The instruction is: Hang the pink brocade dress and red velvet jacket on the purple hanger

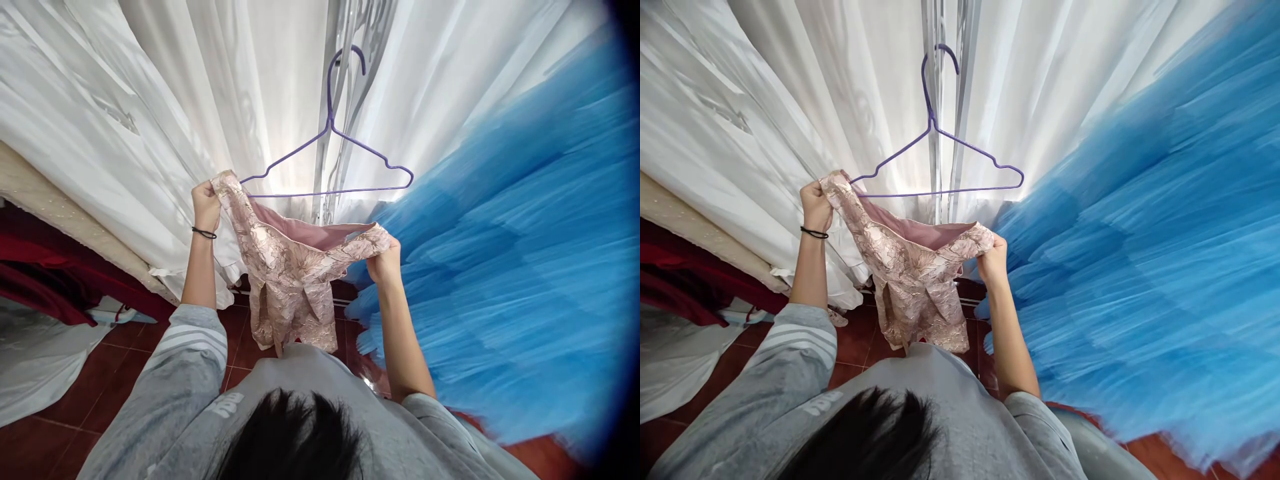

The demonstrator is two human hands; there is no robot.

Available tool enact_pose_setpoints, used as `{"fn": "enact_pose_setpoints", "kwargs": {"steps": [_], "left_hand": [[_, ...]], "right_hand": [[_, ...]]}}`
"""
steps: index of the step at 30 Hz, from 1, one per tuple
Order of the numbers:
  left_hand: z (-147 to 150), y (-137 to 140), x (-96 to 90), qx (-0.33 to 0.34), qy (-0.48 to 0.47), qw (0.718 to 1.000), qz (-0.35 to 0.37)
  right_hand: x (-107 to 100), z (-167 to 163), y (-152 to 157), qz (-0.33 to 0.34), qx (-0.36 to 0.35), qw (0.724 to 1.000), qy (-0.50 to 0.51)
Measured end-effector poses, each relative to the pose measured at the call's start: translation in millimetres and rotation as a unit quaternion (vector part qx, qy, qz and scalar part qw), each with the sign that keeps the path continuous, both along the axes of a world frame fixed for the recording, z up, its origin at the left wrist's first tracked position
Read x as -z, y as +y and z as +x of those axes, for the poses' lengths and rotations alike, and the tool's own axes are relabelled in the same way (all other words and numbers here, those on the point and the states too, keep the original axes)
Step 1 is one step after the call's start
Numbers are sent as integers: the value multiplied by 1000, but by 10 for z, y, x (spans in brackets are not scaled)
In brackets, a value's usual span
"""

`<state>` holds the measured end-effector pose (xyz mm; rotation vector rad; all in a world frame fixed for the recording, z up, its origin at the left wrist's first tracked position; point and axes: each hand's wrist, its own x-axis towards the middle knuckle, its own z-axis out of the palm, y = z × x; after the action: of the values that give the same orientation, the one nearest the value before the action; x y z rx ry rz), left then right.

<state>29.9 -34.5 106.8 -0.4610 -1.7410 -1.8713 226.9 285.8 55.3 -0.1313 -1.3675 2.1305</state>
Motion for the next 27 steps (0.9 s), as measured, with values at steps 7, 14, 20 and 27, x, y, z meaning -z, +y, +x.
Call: {"fn": "enact_pose_setpoints", "kwargs": {"steps": [7, 14, 20, 27], "left_hand": [[80, 250, -265, 110, -52, 983, -135], [182, 161, -314, 148, -88, 965, -196], [122, 25, -297, 226, -112, 937, -243], [141, 50, -302, 274, -138, 928, -211]], "right_hand": [[136, -27, 221, -26, 58, 998, -13], [252, 75, 550, -13, 93, 995, -23], [224, 206, 988, 144, 123, 982, -14], [-52, 103, 1419, 128, 204, 970, 42]]}}
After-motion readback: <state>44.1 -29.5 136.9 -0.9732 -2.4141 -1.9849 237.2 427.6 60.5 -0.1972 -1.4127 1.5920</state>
